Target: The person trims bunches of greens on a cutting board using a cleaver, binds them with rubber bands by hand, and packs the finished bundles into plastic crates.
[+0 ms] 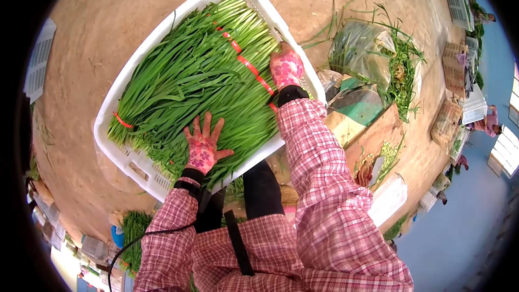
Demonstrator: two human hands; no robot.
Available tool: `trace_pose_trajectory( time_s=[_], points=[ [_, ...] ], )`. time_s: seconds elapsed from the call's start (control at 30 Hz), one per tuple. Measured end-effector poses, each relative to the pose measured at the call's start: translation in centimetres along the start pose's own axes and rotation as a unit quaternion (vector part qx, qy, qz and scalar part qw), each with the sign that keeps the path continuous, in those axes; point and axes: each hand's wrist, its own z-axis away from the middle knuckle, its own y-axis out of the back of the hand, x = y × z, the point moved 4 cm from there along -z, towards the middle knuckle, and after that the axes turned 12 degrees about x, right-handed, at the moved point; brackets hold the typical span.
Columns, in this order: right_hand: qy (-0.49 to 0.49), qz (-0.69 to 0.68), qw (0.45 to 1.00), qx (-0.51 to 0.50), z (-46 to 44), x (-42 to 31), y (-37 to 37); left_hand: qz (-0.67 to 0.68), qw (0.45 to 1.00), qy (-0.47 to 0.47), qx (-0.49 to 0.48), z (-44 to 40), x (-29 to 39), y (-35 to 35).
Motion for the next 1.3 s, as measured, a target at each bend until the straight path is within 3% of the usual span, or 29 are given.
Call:
trace_pose_trajectory(
  time_s=[0.27,0.4,0.5,0.6,0.7,0.8,0.93,1.03,1.1,1.17,1.23,1.3],
  points=[
    [-0.172,-0.167,0.970,-0.048,-0.2,2.5,-3.6,0.012,0.999,-0.006,0.029,0.0,-0.1,0.0],
    [-0.312,-0.305,0.896,-0.082,0.3,0.4,-2.6,0.010,1.000,-0.002,0.015,-0.1,0.0,0.1],
    [-0.334,-0.336,0.878,-0.065,0.3,0.6,-3.1,0.008,1.000,0.000,0.012,-0.1,0.0,0.0],
    [-0.296,-0.379,0.868,-0.122,-0.7,2.7,-5.6,0.001,1.000,0.003,-0.004,-0.1,0.1,0.4],
    [-0.375,-0.392,0.825,-0.157,-0.5,1.9,-5.1,0.003,1.000,-0.002,-0.006,-0.1,-0.1,-0.1],
    [-0.379,-0.332,0.851,-0.145,-0.2,-0.1,-2.6,-0.003,1.000,-0.003,-0.003,0.1,0.0,-0.2],
    [-0.428,-0.347,0.832,-0.064,0.0,-0.6,-1.9,0.006,0.999,0.002,-0.047,-0.4,0.0,0.8],
    [-0.391,-0.461,0.796,0.015,1.3,0.1,-1.9,-0.008,1.000,0.000,-0.019,-0.1,0.2,0.7],
    [-0.313,-0.458,0.832,0.019,2.3,-1.1,0.5,-0.004,1.000,0.002,-0.018,0.0,0.1,0.3],
    [-0.313,-0.525,0.788,0.071,1.5,-0.6,4.0,-0.001,1.000,0.002,-0.013,-0.2,0.0,0.3],
    [-0.228,-0.602,0.763,0.052,-1.3,0.3,8.4,-0.014,1.000,0.002,-0.013,-0.1,0.3,0.8],
    [-0.249,-0.705,0.664,-0.003,-1.8,-1.4,15.2,-0.025,1.000,0.001,-0.014,0.0,0.4,1.2]
  ],
)
